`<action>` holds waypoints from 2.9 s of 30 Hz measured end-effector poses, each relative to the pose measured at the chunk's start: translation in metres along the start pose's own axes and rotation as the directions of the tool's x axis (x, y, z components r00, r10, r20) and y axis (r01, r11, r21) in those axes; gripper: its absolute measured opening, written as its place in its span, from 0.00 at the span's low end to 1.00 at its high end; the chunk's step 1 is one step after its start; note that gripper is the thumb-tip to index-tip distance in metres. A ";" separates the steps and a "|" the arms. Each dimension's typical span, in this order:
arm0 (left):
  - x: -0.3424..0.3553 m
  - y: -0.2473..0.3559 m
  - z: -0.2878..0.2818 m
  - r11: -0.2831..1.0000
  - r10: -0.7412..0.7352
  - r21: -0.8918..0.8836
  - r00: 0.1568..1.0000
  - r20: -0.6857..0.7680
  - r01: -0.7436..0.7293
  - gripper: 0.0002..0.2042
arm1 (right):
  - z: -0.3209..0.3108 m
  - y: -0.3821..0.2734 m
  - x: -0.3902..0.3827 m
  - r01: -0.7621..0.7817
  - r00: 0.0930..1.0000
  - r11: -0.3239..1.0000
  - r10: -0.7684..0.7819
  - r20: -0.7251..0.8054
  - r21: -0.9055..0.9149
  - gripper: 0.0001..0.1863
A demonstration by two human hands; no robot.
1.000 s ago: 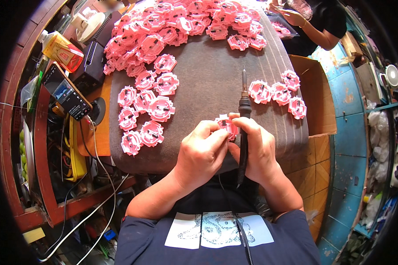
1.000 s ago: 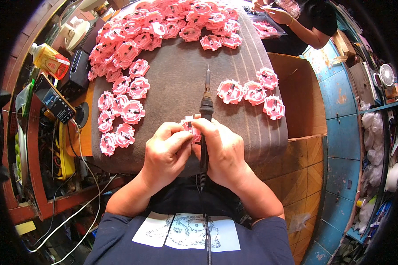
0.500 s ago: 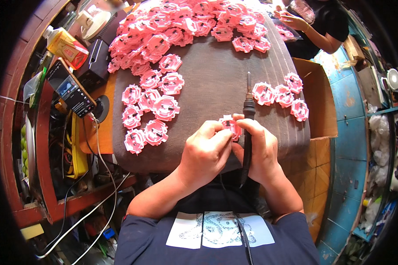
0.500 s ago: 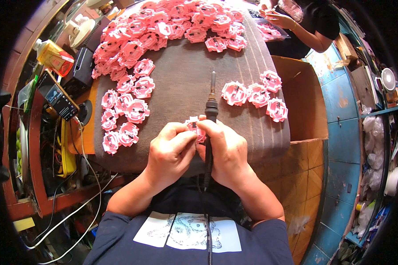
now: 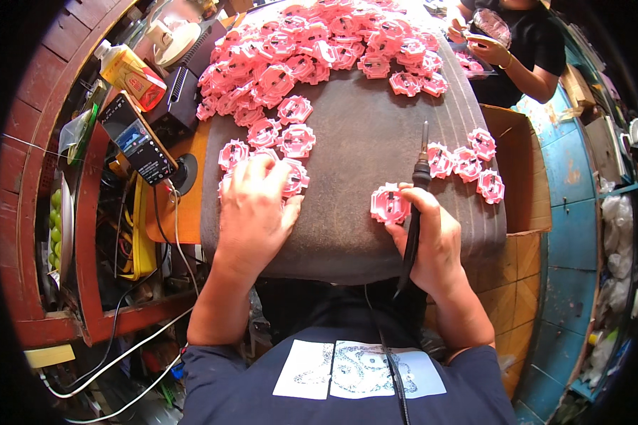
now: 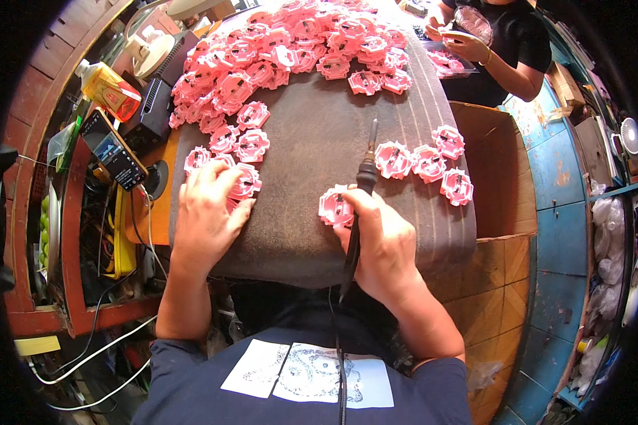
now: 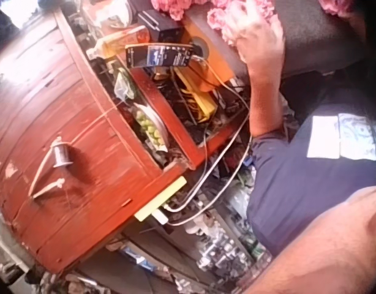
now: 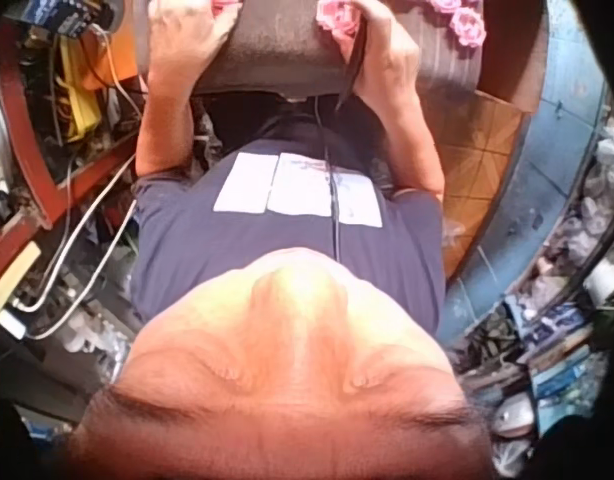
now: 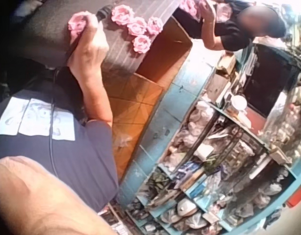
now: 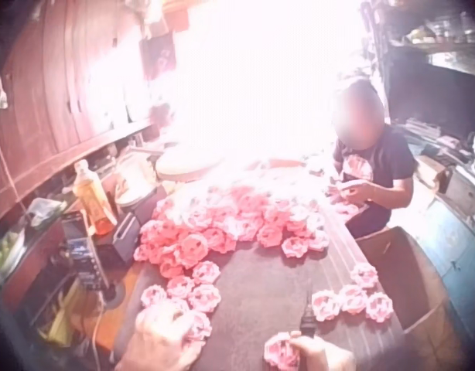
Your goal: The person uses a soldering iron to apply heat to small pink plastic components on a workbench. They pick up each component, apply the soldering iron to specific points, and place the finished items into a cardboard box. Another person is visible in the background performing a similar task.
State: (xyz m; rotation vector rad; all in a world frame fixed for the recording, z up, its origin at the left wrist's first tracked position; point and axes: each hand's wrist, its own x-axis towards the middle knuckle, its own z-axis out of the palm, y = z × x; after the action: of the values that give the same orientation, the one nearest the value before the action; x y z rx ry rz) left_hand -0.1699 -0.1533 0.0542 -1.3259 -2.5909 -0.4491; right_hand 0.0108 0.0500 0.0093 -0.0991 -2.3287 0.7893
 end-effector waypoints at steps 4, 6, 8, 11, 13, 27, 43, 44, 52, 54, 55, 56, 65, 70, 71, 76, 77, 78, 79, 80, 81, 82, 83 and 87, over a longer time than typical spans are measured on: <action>0.000 0.023 0.011 0.990 0.100 -0.105 0.992 0.074 -0.092 0.19 | -0.007 0.014 0.008 -0.029 0.998 0.992 0.022 -0.060 -0.122 0.31; 0.003 0.043 0.017 0.983 0.148 -0.124 0.986 0.072 -0.138 0.20 | -0.011 0.024 0.009 -0.057 0.995 0.984 0.042 -0.096 -0.166 0.31; 0.002 0.060 0.025 0.978 0.145 -0.156 0.988 0.050 -0.136 0.20 | -0.014 0.030 0.008 -0.094 0.989 0.968 0.065 -0.131 -0.231 0.31; -0.001 0.067 0.034 0.965 0.114 -0.243 0.991 0.071 -0.093 0.24 | -0.014 0.031 -0.001 -0.045 0.985 0.982 0.013 -0.172 -0.185 0.30; -0.005 0.060 0.030 0.944 0.134 -0.303 0.991 -0.007 -0.130 0.24 | -0.013 0.022 -0.010 -0.019 0.984 0.996 0.003 -0.180 -0.090 0.29; -0.015 0.067 0.037 0.735 0.303 -0.637 0.953 0.000 -0.234 0.29 | 0.018 -0.002 -0.023 0.201 0.973 0.977 -0.190 -0.131 0.074 0.27; -0.014 0.064 0.042 0.692 0.309 -0.682 0.951 -0.015 -0.236 0.25 | 0.019 0.006 -0.022 0.234 0.969 0.956 -0.214 -0.125 0.175 0.31; -0.013 0.062 0.048 0.704 0.303 -0.656 0.950 -0.073 -0.274 0.25 | 0.018 0.003 -0.019 0.225 0.969 0.959 -0.202 -0.143 0.173 0.31; -0.011 0.073 0.050 0.735 0.184 -0.651 0.980 -0.078 -0.190 0.14 | 0.019 0.008 -0.022 0.163 0.982 0.948 -0.130 -0.138 0.274 0.32; -0.011 0.076 0.052 0.732 0.166 -0.657 0.983 -0.084 -0.180 0.12 | 0.019 0.009 -0.024 0.158 0.979 0.955 -0.119 -0.163 0.252 0.32; -0.013 0.075 0.053 0.732 0.160 -0.657 0.983 -0.088 -0.178 0.11 | 0.019 0.007 -0.023 0.156 0.979 0.955 -0.116 -0.168 0.250 0.33; -0.013 0.075 0.054 0.733 0.153 -0.658 0.984 -0.092 -0.175 0.10 | 0.018 0.005 -0.023 0.153 0.979 0.957 -0.113 -0.169 0.248 0.33; -0.012 0.076 0.056 0.703 0.155 -0.679 0.978 -0.143 -0.211 0.10 | 0.024 0.007 -0.025 0.133 0.981 0.967 -0.097 -0.168 0.216 0.31; -0.011 0.076 0.055 0.715 0.169 -0.662 0.975 -0.147 -0.224 0.09 | 0.024 0.008 -0.024 0.127 0.983 0.967 -0.093 -0.159 0.220 0.31; -0.011 0.076 0.054 0.717 0.167 -0.661 0.975 -0.144 -0.221 0.09 | 0.023 0.007 -0.023 0.129 0.984 0.966 -0.095 -0.153 0.225 0.31; -0.012 0.074 0.056 0.711 0.177 -0.668 0.975 -0.132 -0.219 0.09 | 0.021 0.006 -0.024 0.106 0.990 0.966 -0.080 -0.120 0.234 0.32; -0.012 0.074 0.057 0.711 0.168 -0.669 0.976 -0.138 -0.217 0.09 | 0.021 0.006 -0.024 0.104 0.990 0.966 -0.078 -0.116 0.236 0.33; -0.012 0.075 0.058 0.711 0.159 -0.670 0.977 -0.143 -0.214 0.09 | 0.020 0.006 -0.024 0.102 0.991 0.966 -0.077 -0.112 0.238 0.33; -0.012 0.075 0.058 0.710 0.158 -0.671 0.977 -0.145 -0.214 0.09 | 0.019 0.005 -0.024 0.100 0.991 0.965 -0.075 -0.109 0.242 0.34; -0.012 0.075 0.058 0.710 0.157 -0.671 0.977 -0.146 -0.214 0.09 | 0.019 0.005 -0.024 0.098 0.991 0.967 -0.074 -0.109 0.235 0.35; -0.012 0.075 0.058 0.709 0.157 -0.671 0.977 -0.147 -0.215 0.09 | 0.020 0.006 -0.024 0.096 0.991 0.969 -0.073 -0.108 0.227 0.36; -0.012 0.075 0.058 0.707 0.151 -0.674 0.977 -0.151 -0.214 0.09 | 0.020 0.005 -0.025 0.094 0.992 0.970 -0.071 -0.109 0.222 0.36; -0.012 0.075 0.058 0.705 0.145 -0.676 0.977 -0.156 -0.213 0.09 | 0.021 0.005 -0.025 0.097 0.989 0.971 -0.069 -0.131 0.218 0.37; -0.014 0.074 0.060 0.691 0.128 -0.699 0.982 -0.136 -0.186 0.08 | 0.022 0.005 -0.028 0.128 0.981 0.959 -0.084 -0.177 0.254 0.36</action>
State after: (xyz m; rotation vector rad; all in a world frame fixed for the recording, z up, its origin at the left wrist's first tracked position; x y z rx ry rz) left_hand -0.1040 -0.1016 0.0074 -1.6664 -2.2631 -1.5566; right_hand 0.0182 0.0351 -0.0231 0.0748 -2.0359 0.9904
